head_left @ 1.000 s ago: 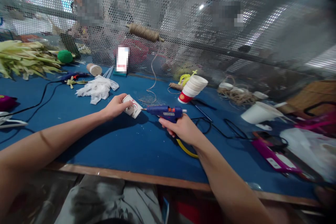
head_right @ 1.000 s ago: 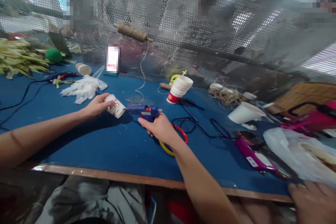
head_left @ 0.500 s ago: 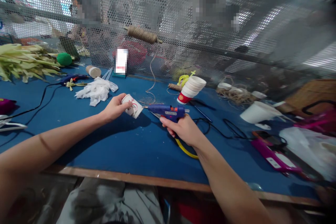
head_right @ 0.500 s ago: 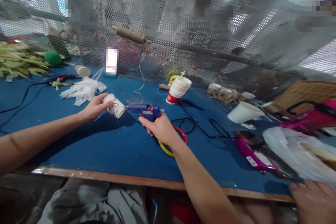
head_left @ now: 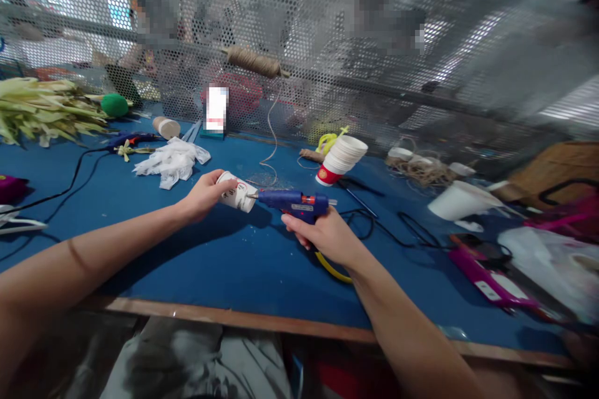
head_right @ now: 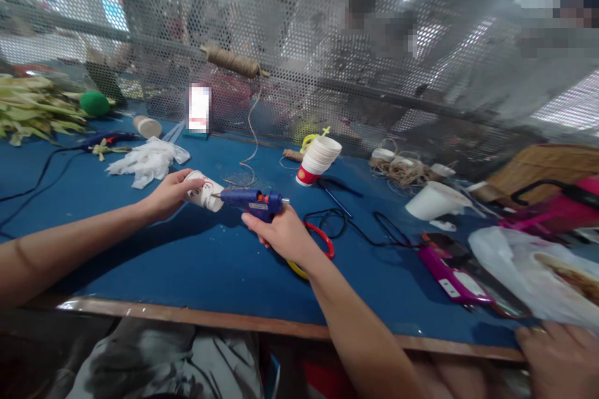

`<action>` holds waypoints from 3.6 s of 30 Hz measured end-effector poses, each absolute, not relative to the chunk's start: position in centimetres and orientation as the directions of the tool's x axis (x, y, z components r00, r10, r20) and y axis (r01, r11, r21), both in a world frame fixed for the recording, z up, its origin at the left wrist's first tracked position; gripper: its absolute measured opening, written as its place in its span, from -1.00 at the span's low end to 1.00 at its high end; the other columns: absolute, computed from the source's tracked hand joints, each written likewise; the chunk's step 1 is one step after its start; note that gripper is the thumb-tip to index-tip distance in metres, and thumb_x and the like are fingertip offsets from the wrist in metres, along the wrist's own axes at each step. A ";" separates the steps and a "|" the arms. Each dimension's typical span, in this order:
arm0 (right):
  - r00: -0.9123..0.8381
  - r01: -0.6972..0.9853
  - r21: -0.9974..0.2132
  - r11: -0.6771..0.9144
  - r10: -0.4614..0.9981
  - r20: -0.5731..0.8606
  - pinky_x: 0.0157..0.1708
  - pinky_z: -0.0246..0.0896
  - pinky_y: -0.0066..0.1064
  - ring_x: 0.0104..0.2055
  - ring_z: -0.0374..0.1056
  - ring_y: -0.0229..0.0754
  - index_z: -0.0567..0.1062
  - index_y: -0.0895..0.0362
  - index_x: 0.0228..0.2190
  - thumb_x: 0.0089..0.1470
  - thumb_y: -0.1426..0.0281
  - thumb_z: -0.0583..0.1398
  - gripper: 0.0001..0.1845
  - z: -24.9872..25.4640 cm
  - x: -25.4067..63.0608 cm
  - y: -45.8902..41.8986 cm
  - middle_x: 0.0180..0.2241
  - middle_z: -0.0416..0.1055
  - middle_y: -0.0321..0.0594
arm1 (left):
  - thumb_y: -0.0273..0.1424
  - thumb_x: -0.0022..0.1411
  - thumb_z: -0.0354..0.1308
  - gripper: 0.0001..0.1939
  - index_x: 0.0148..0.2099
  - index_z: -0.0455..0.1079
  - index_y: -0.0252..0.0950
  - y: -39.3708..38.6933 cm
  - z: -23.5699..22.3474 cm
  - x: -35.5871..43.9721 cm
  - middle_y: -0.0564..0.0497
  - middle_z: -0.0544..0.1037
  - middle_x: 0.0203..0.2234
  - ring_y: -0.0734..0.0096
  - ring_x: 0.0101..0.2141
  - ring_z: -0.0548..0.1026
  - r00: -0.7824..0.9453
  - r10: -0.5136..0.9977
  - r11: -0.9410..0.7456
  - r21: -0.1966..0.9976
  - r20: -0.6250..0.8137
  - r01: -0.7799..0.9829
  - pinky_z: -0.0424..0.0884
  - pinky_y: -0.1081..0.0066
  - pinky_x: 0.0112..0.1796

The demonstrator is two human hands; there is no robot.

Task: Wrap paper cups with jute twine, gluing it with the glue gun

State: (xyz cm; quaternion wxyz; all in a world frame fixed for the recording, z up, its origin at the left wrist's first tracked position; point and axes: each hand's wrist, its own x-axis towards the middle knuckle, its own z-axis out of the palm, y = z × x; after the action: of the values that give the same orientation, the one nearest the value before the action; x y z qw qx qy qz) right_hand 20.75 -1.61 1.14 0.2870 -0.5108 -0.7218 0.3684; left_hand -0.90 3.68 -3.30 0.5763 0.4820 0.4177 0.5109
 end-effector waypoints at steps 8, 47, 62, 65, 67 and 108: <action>-0.336 0.493 -0.846 0.201 0.941 0.028 -0.70 0.06 -0.51 -0.74 0.12 -0.39 0.35 0.18 -0.63 -0.08 0.21 0.17 -0.70 1.1 20.8 -1.6 -0.79 0.19 -0.38 | -0.37 -0.10 0.18 -0.81 -0.43 0.26 -0.34 3.6 -3.1 -0.8 0.06 0.40 -0.59 0.52 -0.57 0.35 0.121 0.993 0.015 0.974 0.013 -0.228 0.19 0.48 -0.51; -0.307 0.260 -0.953 0.154 0.949 0.069 -0.76 0.01 -0.54 -0.74 0.09 -0.43 0.35 0.19 -0.55 -0.05 0.24 0.17 -0.74 0.7 21.8 -1.0 -0.72 0.22 -0.38 | -0.38 -0.04 0.19 -0.82 -0.40 0.28 -0.36 2.6 -2.9 -0.3 0.10 0.38 -0.57 0.56 -0.53 0.35 0.092 0.983 -0.119 0.928 0.161 -0.353 0.26 0.53 -0.47; -0.344 0.379 -0.907 0.185 0.938 0.048 -0.71 0.05 -0.51 -0.74 0.09 -0.42 0.35 0.18 -0.61 -0.05 0.23 0.16 -0.72 1.3 21.5 -1.5 -0.77 0.18 -0.40 | -0.42 -0.07 0.19 -0.84 -0.42 0.28 -0.36 2.5 -2.3 -0.3 0.10 0.39 -0.59 0.57 -0.55 0.35 0.040 0.990 -0.111 0.911 0.138 -0.396 0.25 0.53 -0.48; -0.329 0.309 -0.940 0.145 0.944 0.037 -0.75 0.02 -0.52 -0.74 0.08 -0.43 0.35 0.19 -0.59 -0.06 0.23 0.18 -0.73 1.0 21.7 -1.3 -0.73 0.21 -0.38 | -0.41 -0.07 0.19 -0.84 -0.42 0.27 -0.35 2.5 -2.4 -0.4 0.10 0.40 -0.57 0.57 -0.53 0.35 0.035 0.979 -0.170 0.907 0.199 -0.385 0.26 0.54 -0.46; -0.327 0.274 -0.952 0.136 0.944 0.041 -0.76 0.01 -0.53 -0.74 0.08 -0.43 0.35 0.19 -0.59 -0.06 0.24 0.18 -0.73 0.8 21.8 -1.2 -0.72 0.21 -0.37 | -0.40 -0.06 0.19 -0.83 -0.41 0.27 -0.34 2.5 -2.4 -0.5 0.10 0.40 -0.57 0.57 -0.52 0.35 0.034 0.972 -0.204 0.908 0.232 -0.367 0.27 0.53 -0.46; -0.270 0.244 -0.960 0.137 0.960 0.069 -0.76 -0.01 -0.54 -0.75 0.06 -0.44 0.33 0.19 -0.62 -0.07 0.27 0.19 -0.73 1.3 22.5 -1.1 -0.77 0.16 -0.41 | -0.38 -0.03 0.20 -0.82 -0.42 0.27 -0.35 2.1 -2.5 -0.8 0.12 0.35 -0.60 0.62 -0.57 0.28 0.065 0.919 -0.355 0.889 0.389 -0.290 0.26 0.59 -0.52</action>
State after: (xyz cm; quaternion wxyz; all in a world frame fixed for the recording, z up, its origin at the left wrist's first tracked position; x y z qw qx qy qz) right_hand 22.53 -1.12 1.26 0.3861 -0.4647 -0.6477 0.4641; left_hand -0.81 2.09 -2.54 0.4881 0.5423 0.2901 0.6193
